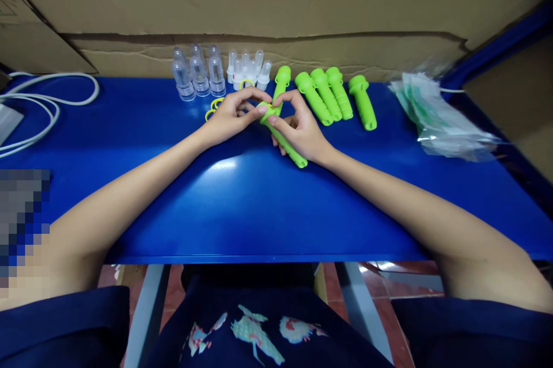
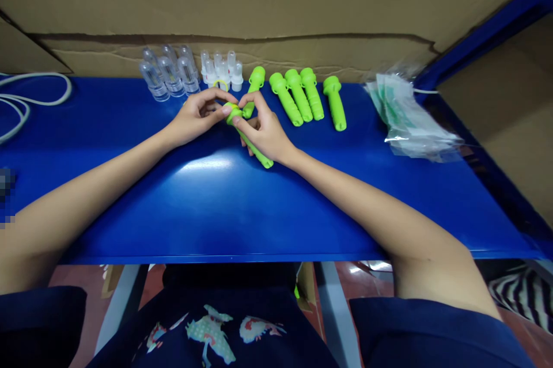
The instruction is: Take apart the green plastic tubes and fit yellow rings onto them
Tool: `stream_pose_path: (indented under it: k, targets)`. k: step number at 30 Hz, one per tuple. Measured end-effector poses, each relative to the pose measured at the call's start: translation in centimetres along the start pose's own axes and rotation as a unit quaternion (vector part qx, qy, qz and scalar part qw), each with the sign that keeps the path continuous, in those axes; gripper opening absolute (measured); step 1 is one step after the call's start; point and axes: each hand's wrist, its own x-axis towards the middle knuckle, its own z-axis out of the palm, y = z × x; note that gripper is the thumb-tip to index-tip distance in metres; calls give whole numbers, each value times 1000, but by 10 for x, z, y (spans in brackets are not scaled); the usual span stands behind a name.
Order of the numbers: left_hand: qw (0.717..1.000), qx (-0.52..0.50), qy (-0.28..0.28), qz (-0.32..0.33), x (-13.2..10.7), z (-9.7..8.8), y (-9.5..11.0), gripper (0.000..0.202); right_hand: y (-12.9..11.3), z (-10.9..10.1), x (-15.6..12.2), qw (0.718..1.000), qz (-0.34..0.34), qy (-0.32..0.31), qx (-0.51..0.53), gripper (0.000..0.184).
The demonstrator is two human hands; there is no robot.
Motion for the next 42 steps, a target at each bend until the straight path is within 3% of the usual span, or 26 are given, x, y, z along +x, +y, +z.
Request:
stream_pose_path:
  k: [42]
  targets:
    - [1000,8,7,-11,-2,0,0,61,-13,1,-1,1000,2,-2,4,65]
